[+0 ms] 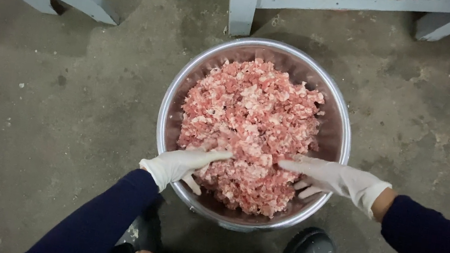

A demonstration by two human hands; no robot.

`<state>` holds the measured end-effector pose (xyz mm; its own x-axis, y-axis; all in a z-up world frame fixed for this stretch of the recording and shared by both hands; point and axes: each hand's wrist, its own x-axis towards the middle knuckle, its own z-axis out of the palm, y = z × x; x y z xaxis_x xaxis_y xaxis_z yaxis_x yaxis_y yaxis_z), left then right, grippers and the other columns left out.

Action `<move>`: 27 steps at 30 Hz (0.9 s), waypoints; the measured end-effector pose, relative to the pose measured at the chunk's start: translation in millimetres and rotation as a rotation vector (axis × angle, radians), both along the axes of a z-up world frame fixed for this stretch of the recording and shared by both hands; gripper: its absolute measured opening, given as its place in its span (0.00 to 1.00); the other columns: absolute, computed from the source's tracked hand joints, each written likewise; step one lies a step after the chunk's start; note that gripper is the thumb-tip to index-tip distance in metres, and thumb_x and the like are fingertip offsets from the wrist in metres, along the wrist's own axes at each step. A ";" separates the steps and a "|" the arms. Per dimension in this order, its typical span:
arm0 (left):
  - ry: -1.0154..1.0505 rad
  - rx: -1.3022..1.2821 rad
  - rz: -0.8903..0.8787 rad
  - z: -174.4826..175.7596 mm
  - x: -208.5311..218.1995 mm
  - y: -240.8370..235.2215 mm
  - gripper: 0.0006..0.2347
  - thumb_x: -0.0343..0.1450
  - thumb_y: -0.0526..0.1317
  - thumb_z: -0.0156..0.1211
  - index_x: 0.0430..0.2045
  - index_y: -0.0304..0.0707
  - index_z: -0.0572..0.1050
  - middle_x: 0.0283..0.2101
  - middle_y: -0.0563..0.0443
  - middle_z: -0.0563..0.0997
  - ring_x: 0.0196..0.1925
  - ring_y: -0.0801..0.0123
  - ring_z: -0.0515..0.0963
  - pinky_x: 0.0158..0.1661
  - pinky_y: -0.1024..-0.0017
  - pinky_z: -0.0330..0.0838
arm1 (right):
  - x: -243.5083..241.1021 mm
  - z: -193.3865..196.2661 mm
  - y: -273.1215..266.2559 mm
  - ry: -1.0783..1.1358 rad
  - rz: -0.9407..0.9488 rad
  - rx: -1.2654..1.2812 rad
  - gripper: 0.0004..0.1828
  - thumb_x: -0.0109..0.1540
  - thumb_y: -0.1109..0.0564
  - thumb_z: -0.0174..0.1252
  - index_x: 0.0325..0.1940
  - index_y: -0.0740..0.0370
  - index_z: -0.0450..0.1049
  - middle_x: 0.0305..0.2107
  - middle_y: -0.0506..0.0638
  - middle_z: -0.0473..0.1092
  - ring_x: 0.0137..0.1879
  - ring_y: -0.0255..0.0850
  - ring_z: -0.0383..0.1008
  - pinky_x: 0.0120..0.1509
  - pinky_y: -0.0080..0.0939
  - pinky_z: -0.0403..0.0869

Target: The person mixes ground meat in a large metal bowl using gloved hands. They repeatedly lift, turn, and press the meat to combine it throughout the clip.

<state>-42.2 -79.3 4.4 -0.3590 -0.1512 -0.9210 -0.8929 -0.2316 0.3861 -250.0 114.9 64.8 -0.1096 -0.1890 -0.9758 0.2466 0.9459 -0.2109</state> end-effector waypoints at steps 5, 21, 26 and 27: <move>-0.004 0.300 0.502 -2.6 -5.4 16.3 0.34 0.64 0.59 0.71 0.50 0.27 0.66 0.34 0.48 0.58 0.45 0.56 0.67 0.45 0.11 0.56 | 18.7 -36.5 -1.3 -0.208 -0.510 -0.106 0.53 0.52 0.34 0.65 0.77 0.39 0.47 0.76 0.54 0.45 0.74 0.76 0.46 0.68 0.87 0.50; 0.029 0.484 0.624 -68.6 -23.5 30.5 0.45 0.67 0.55 0.72 0.72 0.36 0.47 0.70 0.28 0.58 0.67 0.37 0.67 0.50 0.29 0.65 | 23.5 -85.0 -22.6 -0.209 -0.876 -0.072 0.34 0.57 0.50 0.67 0.66 0.61 0.69 0.56 0.63 0.72 0.57 0.61 0.74 0.53 0.69 0.73; 0.092 0.417 0.665 -106.7 3.1 40.5 0.44 0.63 0.50 0.79 0.68 0.36 0.52 0.63 0.26 0.66 0.56 0.34 0.77 0.44 0.28 0.70 | 27.1 -47.4 -34.3 -0.201 -0.828 -0.140 0.28 0.54 0.59 0.68 0.60 0.62 0.75 0.52 0.65 0.74 0.55 0.61 0.75 0.55 0.64 0.76; 0.094 0.415 0.668 -109.0 4.6 40.8 0.44 0.63 0.50 0.79 0.68 0.36 0.52 0.63 0.26 0.66 0.56 0.34 0.77 0.44 0.28 0.70 | 26.9 -68.3 -25.0 -0.202 -0.824 -0.142 0.28 0.54 0.59 0.68 0.60 0.62 0.75 0.52 0.65 0.74 0.55 0.61 0.75 0.55 0.64 0.76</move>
<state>-37.6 -38.5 -104.6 -0.3927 -0.0129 -0.9196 -0.4821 -0.8486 0.2178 -223.1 89.9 -3.5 -0.0920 -0.2469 -0.9647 0.8888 0.4164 -0.1913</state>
